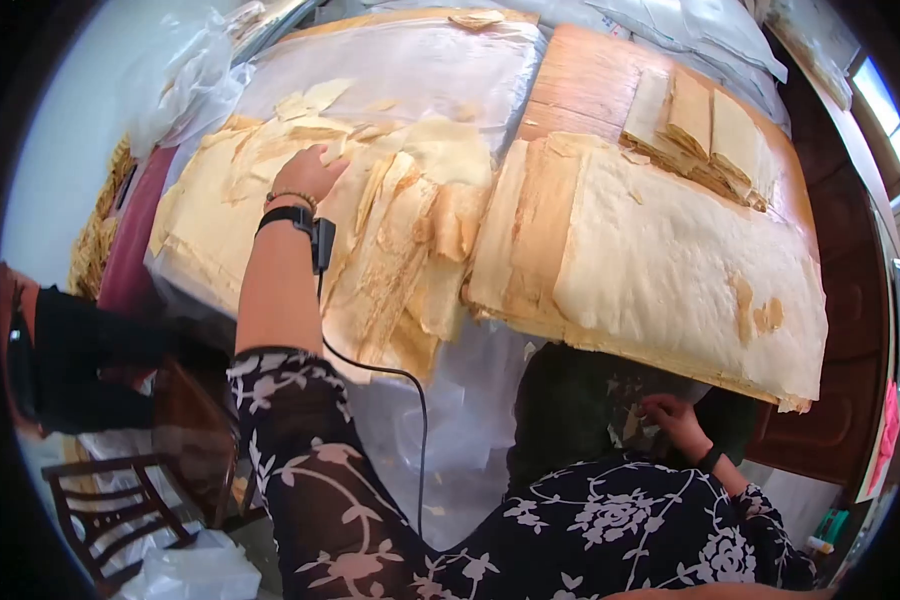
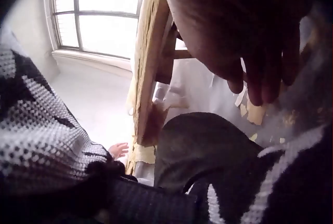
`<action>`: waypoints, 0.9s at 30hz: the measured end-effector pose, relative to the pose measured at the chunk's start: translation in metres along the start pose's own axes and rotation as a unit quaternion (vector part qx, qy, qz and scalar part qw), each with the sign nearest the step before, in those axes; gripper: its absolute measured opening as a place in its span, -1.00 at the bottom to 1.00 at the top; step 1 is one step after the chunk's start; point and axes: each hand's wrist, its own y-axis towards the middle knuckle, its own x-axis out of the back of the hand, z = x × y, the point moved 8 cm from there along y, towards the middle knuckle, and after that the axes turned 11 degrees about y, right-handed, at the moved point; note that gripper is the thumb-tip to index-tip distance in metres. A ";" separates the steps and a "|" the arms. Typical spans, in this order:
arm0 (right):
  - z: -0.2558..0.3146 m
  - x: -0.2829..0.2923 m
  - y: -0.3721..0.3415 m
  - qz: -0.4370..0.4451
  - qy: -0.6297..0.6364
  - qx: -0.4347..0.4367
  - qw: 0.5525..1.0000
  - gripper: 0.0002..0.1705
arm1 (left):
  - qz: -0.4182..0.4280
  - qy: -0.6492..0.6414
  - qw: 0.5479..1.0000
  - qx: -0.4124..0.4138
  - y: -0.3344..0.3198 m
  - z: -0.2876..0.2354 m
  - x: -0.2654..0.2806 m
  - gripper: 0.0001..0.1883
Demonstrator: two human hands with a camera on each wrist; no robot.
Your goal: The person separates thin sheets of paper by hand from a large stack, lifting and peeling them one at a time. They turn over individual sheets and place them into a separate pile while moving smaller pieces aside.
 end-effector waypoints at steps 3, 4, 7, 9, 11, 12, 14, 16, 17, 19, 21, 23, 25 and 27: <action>-0.002 0.002 0.008 -0.019 -0.021 0.001 1.000 -0.71 | 0.081 0.051 0.992 0.079 0.032 -0.015 -0.011 -0.35; -0.001 0.003 0.007 -0.021 -0.003 -0.003 1.000 -0.71 | 0.138 0.092 0.979 0.117 0.036 -0.017 -0.019 -0.38; 0.001 0.009 0.003 -0.033 -0.003 -0.020 0.999 -0.71 | 0.075 0.131 0.985 0.079 0.071 -0.002 -0.031 -0.56; 0.001 0.010 0.004 -0.039 -0.016 -0.029 0.999 -0.71 | -0.004 0.198 0.980 -0.029 0.087 0.017 -0.031 -0.65; 0.000 0.011 0.003 -0.045 -0.008 -0.034 0.998 -0.71 | -0.063 0.265 0.951 -0.149 0.096 0.055 -0.040 -0.72; -0.001 0.012 0.002 -0.043 -0.006 -0.035 0.998 -0.71 | -0.104 0.182 0.974 -0.081 0.098 0.094 -0.027 -0.64; -0.001 0.009 0.005 -0.032 -0.014 -0.015 0.999 -0.70 | -0.243 0.073 0.967 0.036 0.076 0.134 0.036 -0.62; -0.004 0.009 0.006 -0.017 -0.004 -0.006 1.000 -0.70 | -0.295 0.056 0.951 0.077 0.049 0.143 0.102 -0.64; -0.004 0.008 0.008 -0.008 0.003 0.001 1.000 -0.70 | -0.288 -0.345 0.885 0.121 0.025 0.140 0.128 -0.68; 0.003 0.003 0.009 -0.005 0.010 0.001 1.000 -0.71 | -0.209 -0.740 0.631 0.102 0.003 0.135 0.139 -0.73; 0.002 0.001 0.009 -0.005 0.015 -0.005 1.000 -0.71 | -0.160 -0.764 0.617 0.101 -0.010 0.131 0.131 -0.73; -0.007 0.000 0.011 0.020 0.026 -0.002 0.999 -0.70 | -0.089 -0.793 0.580 0.167 -0.036 0.103 0.103 -0.77; -0.016 -0.003 0.010 0.032 0.041 -0.013 0.999 -0.70 | 0.000 -0.775 0.600 0.198 -0.024 0.105 0.013 -0.86; -0.022 -0.003 0.015 0.041 0.052 -0.017 0.998 -0.69 | 0.150 -0.555 0.795 0.194 -0.040 0.060 -0.043 -0.81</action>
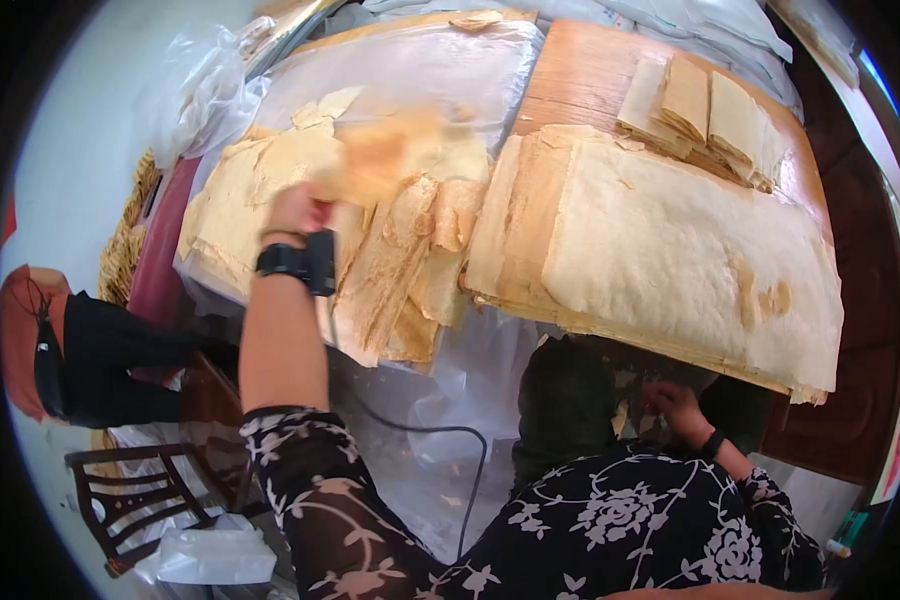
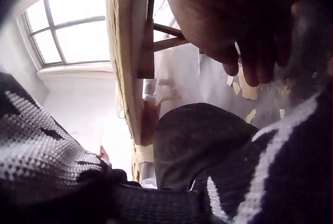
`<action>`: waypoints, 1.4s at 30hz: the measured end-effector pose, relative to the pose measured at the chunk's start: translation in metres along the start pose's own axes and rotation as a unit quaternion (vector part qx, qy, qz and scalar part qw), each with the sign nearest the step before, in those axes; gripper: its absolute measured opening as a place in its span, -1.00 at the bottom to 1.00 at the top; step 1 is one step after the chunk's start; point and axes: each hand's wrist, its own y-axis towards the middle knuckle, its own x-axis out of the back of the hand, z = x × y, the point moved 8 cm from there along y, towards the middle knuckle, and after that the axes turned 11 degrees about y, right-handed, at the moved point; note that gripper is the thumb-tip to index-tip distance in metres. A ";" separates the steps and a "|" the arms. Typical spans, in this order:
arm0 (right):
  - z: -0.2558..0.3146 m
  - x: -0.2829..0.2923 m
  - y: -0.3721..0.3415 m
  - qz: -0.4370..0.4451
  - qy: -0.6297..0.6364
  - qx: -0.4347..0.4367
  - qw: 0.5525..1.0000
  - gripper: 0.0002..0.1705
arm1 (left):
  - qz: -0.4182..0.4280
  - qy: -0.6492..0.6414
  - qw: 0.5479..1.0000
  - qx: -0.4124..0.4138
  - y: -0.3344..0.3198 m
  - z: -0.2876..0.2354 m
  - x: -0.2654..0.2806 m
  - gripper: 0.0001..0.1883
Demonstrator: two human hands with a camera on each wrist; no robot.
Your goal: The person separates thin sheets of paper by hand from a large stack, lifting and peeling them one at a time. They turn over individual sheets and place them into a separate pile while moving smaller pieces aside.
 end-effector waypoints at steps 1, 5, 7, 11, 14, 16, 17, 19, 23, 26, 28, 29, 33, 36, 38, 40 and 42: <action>-0.004 0.002 0.000 -0.002 -0.014 0.010 1.000 -0.69 | 0.009 0.088 0.993 0.080 -0.034 0.002 -0.041 -0.75; -0.003 0.014 -0.006 -0.015 -0.041 0.012 0.999 -0.68 | -0.299 0.532 0.781 -0.129 -0.059 -0.046 -0.019 -0.67; 0.003 0.020 -0.010 -0.033 -0.063 0.008 0.997 -0.67 | -0.288 0.501 0.809 -0.112 -0.050 -0.044 -0.008 -0.60; -0.019 0.037 -0.006 -0.073 -0.030 -0.024 0.997 -0.68 | -0.269 0.594 0.753 -0.083 0.007 -0.019 0.024 -0.49; -0.006 0.032 -0.006 -0.084 -0.060 -0.022 0.994 -0.69 | -0.197 0.625 0.752 -0.069 0.042 -0.018 0.036 -0.46; -0.005 0.031 0.000 -0.082 -0.055 -0.016 0.995 -0.70 | -0.168 0.647 0.740 -0.072 0.053 -0.021 0.043 -0.48; -0.004 0.030 0.003 -0.076 -0.050 -0.007 0.996 -0.70 | -0.173 0.640 0.744 -0.081 0.056 -0.023 0.047 -0.54; -0.009 0.029 0.008 -0.085 -0.021 -0.012 0.996 -0.71 | -0.173 0.636 0.747 -0.092 0.062 -0.025 0.052 -0.59; -0.013 0.029 0.010 -0.095 0.020 -0.013 0.995 -0.70 | -0.254 0.558 0.780 -0.123 0.061 -0.022 0.073 -0.74; -0.036 0.040 0.019 -0.071 0.018 -0.057 0.996 -0.69 | -0.030 0.311 0.948 -0.069 0.038 -0.037 0.039 -0.56; -0.032 0.036 0.020 -0.068 0.016 -0.064 0.996 -0.68 | -0.039 0.283 0.955 -0.086 0.026 -0.049 0.035 -0.50; -0.031 0.033 0.020 -0.068 0.015 -0.069 0.995 -0.68 | -0.047 0.254 0.960 -0.106 0.025 -0.053 0.036 -0.43; -0.017 0.022 0.025 -0.045 -0.007 -0.053 0.998 -0.67 | -0.051 0.455 0.875 -0.158 0.109 0.018 0.075 -0.31; -0.028 0.029 0.026 -0.029 -0.036 -0.058 0.997 -0.66 | -0.130 0.516 0.839 -0.117 0.070 -0.020 0.050 -0.41; -0.036 0.033 0.025 0.021 -0.131 0.052 0.990 -0.67 | -0.171 0.581 0.792 -0.077 0.064 -0.032 0.048 -0.48; -0.049 0.038 0.021 0.054 -0.203 0.058 0.976 -0.66 | -0.212 0.621 0.746 -0.112 0.073 -0.030 0.064 -0.63; -0.060 0.044 0.022 0.072 -0.247 0.028 0.966 -0.61 | -0.248 0.596 0.752 -0.130 0.082 -0.023 0.092 -0.67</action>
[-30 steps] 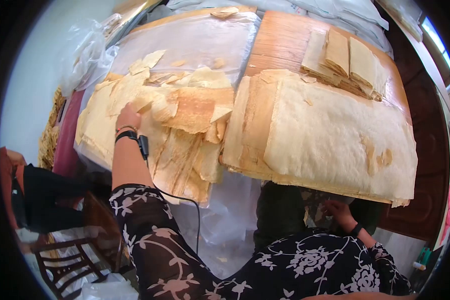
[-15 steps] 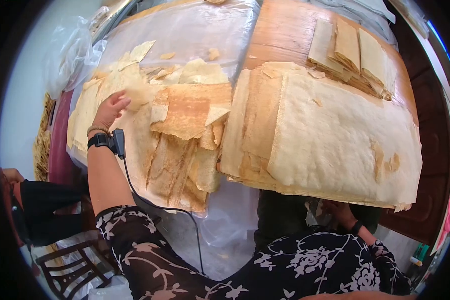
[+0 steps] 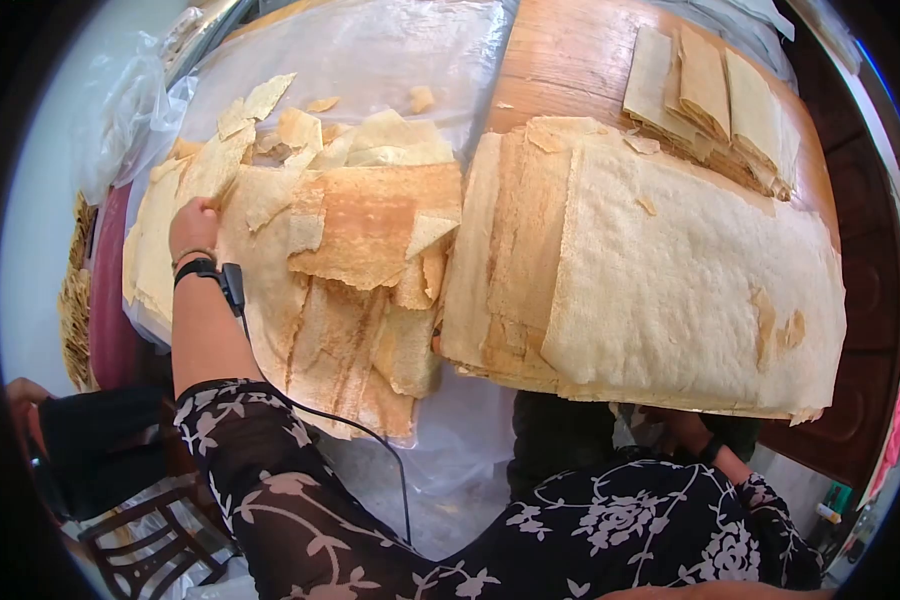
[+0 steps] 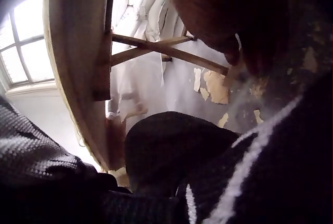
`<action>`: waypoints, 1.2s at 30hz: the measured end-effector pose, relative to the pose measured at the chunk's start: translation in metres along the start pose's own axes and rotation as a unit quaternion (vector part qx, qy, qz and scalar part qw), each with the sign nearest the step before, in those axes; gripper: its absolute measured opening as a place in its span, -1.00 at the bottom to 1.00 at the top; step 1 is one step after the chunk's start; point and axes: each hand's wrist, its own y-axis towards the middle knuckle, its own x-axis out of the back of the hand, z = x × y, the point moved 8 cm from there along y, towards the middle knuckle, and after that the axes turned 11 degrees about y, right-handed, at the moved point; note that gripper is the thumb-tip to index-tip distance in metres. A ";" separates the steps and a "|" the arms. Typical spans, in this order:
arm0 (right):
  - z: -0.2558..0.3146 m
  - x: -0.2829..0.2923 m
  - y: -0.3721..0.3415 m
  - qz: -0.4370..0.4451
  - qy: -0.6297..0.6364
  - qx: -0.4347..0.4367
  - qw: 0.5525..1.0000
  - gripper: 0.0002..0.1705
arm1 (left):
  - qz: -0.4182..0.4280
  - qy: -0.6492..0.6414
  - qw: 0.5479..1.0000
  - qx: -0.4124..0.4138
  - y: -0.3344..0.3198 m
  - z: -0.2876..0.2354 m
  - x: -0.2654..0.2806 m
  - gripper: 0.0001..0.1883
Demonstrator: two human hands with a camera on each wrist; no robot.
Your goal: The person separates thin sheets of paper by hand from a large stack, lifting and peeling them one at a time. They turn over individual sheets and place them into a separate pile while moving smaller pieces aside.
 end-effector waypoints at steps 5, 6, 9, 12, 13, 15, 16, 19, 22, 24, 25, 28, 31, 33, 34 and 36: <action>-0.007 0.005 0.004 -0.013 0.043 -0.028 0.999 -0.71 | -0.167 -0.052 0.980 0.099 0.002 0.043 0.044 -0.64; -0.007 0.006 0.005 -0.012 0.043 -0.025 0.999 -0.71 | -0.169 -0.050 0.979 0.101 0.001 0.043 0.063 -0.64; 0.022 0.010 0.003 -0.004 -0.083 0.109 0.991 -0.70 | -0.288 -0.080 0.941 0.158 -0.016 0.046 0.156 -0.59; 0.046 0.011 0.007 -0.017 0.107 -0.058 0.992 -0.67 | -0.343 -0.114 0.928 0.091 -0.024 0.032 0.226 -0.59; 0.065 0.007 0.006 -0.018 0.159 -0.073 0.984 -0.65 | -0.349 -0.112 0.926 0.087 -0.031 0.019 0.252 -0.59; 0.079 0.004 0.005 -0.026 0.219 -0.085 0.972 -0.62 | -0.355 -0.173 0.918 -0.012 -0.057 -0.030 0.313 -0.64; 0.090 -0.001 0.002 0.013 0.187 -0.035 0.982 -0.62 | -0.340 -0.179 0.923 -0.034 -0.071 -0.055 0.338 -0.62; 0.112 -0.009 -0.011 0.071 0.157 0.024 0.985 -0.56 | -0.379 -0.193 0.894 -0.140 -0.128 -0.127 0.412 -0.72; 0.159 -0.001 -0.034 0.097 0.173 0.100 0.975 -0.53 | -0.355 -0.159 0.876 -0.284 -0.161 -0.171 0.456 -0.63; 0.168 0.000 -0.051 0.086 0.228 0.127 0.962 -0.53 | -0.359 -0.163 0.886 -0.243 -0.211 -0.244 0.500 -0.78; 0.170 0.000 -0.060 0.082 0.272 0.143 0.948 -0.56 | -0.417 -0.189 0.804 -0.380 -0.275 -0.292 0.517 -0.78; 0.150 0.005 -0.083 0.061 0.327 0.164 0.929 -0.58 | -0.246 -0.398 0.857 -0.217 -0.314 -0.348 0.519 -0.75; 0.144 0.024 -0.115 0.013 0.289 0.197 0.937 -0.61 | 0.004 -0.651 0.725 -0.226 -0.283 -0.394 0.471 -0.72; 0.133 0.035 -0.138 -0.025 0.259 0.212 0.942 -0.63 | 0.152 -0.717 0.641 -0.230 -0.276 -0.443 0.434 -0.77; 0.110 0.041 -0.142 -0.043 0.287 0.179 0.940 -0.65 | 0.265 -0.713 0.601 -0.244 -0.287 -0.482 0.408 -0.78; 0.085 0.048 -0.155 -0.069 0.317 0.144 0.935 -0.67 | 0.221 -0.691 0.657 -0.204 -0.329 -0.542 0.377 -0.76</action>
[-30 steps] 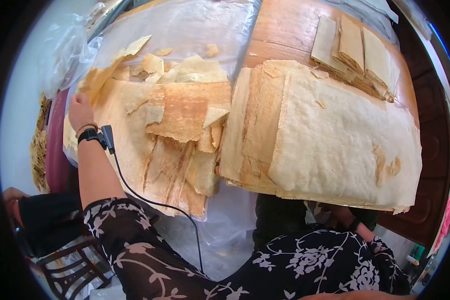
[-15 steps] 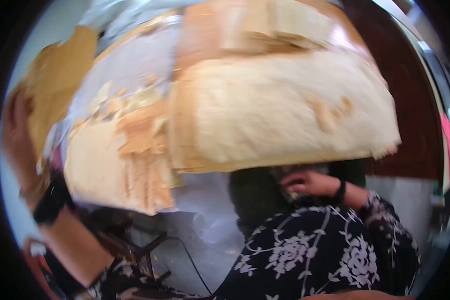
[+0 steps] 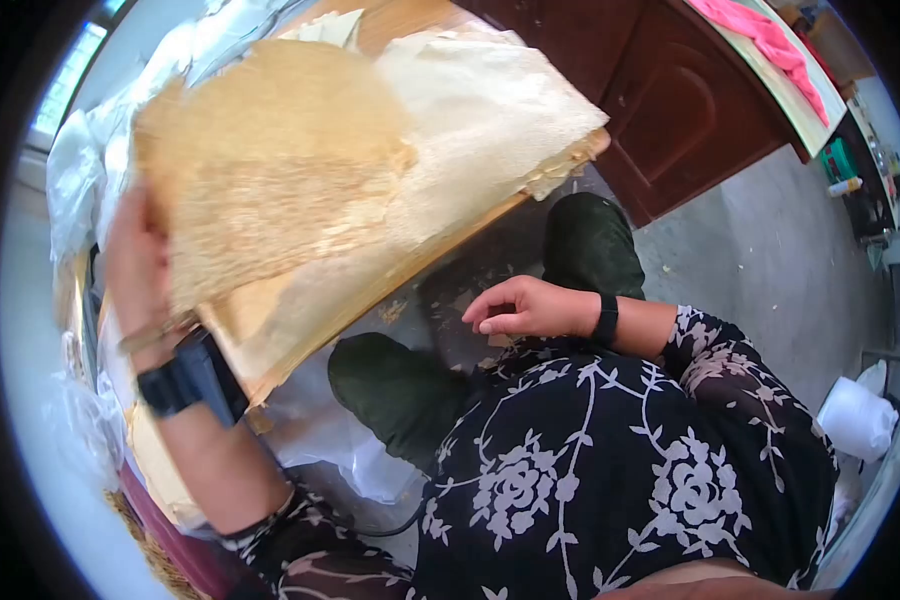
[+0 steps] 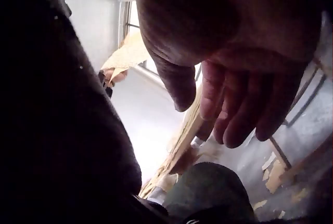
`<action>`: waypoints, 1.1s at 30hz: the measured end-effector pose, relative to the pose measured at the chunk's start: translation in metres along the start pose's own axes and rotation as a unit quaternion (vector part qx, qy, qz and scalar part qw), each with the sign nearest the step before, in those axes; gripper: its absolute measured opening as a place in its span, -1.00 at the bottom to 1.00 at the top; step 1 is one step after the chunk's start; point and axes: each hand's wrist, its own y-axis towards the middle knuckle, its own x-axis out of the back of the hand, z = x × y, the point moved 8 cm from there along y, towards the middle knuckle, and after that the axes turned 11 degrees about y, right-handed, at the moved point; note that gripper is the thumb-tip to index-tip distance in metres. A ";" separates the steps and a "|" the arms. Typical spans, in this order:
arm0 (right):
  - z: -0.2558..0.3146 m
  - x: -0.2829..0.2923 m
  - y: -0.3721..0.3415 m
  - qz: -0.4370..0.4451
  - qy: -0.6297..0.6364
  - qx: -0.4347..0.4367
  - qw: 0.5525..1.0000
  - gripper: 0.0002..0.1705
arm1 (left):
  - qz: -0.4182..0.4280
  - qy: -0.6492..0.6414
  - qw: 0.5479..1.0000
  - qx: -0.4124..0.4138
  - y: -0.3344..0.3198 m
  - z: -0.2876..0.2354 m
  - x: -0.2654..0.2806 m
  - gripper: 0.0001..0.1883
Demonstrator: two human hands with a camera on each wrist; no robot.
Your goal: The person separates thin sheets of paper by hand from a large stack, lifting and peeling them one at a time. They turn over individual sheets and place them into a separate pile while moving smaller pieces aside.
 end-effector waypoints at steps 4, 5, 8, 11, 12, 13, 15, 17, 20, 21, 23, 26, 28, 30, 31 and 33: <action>-0.008 0.035 -0.028 -0.060 -0.008 0.056 0.997 -0.70 | 0.006 0.037 0.994 0.102 0.035 0.127 -0.072 -0.74; -0.010 0.041 -0.034 -0.074 0.016 0.043 0.996 -0.70 | -0.020 0.049 0.994 0.091 0.034 0.140 -0.084 -0.77; -0.006 0.059 -0.047 -0.119 -0.002 0.082 0.990 -0.72 | -0.057 0.110 0.985 0.121 0.033 0.169 -0.090 -0.78; -0.014 0.089 -0.055 -0.193 0.124 0.103 0.968 -0.74 | -0.074 0.173 0.975 0.118 0.048 0.189 -0.068 -0.71; 0.003 0.102 -0.065 -0.233 0.154 0.134 0.951 -0.76 | -0.077 0.205 0.971 0.096 0.051 0.190 -0.057 -0.64; 0.014 0.124 -0.075 -0.310 0.155 0.182 0.920 -0.77 | -0.086 0.207 0.970 0.099 0.039 0.183 -0.054 -0.64; 0.034 0.179 -0.102 -0.451 0.151 0.258 0.841 -0.77 | -0.259 0.595 0.704 -0.289 -0.023 0.078 -0.095 -0.52; 0.064 0.227 -0.126 -0.577 0.031 0.320 0.751 -0.71 | -0.085 0.453 0.808 -0.367 -0.068 0.043 -0.156 -0.41; 0.072 0.291 -0.109 -0.592 -0.083 0.223 0.770 -0.43 | 0.036 0.550 0.724 -0.415 -0.100 0.064 -0.223 -0.44; 0.061 0.301 -0.089 -0.533 -0.029 0.193 0.823 -0.41 | 0.103 0.539 0.755 -0.359 -0.084 0.103 -0.230 -0.43; 0.053 0.301 -0.062 -0.447 0.036 0.142 0.883 -0.45 | 0.033 0.561 0.735 -0.380 -0.093 0.116 -0.233 -0.44; 0.087 0.282 -0.064 -0.505 -0.055 0.196 0.839 -0.59 | 0.026 0.574 0.745 -0.339 -0.096 0.111 -0.235 -0.42; 0.101 0.268 -0.060 -0.505 -0.063 0.200 0.837 -0.63 | 0.019 0.578 0.747 -0.329 -0.094 0.114 -0.230 -0.42; 0.119 0.253 -0.062 -0.485 0.062 0.294 0.821 -0.71 | 0.026 0.562 0.754 -0.339 -0.094 0.117 -0.235 -0.42; 0.127 0.246 -0.061 -0.472 0.084 0.316 0.819 -0.72 | 0.014 0.583 0.738 -0.339 -0.093 0.121 -0.232 -0.42; 0.132 0.232 -0.049 -0.406 0.198 0.317 0.834 -0.70 | 0.020 0.578 0.732 -0.360 -0.094 0.123 -0.238 -0.41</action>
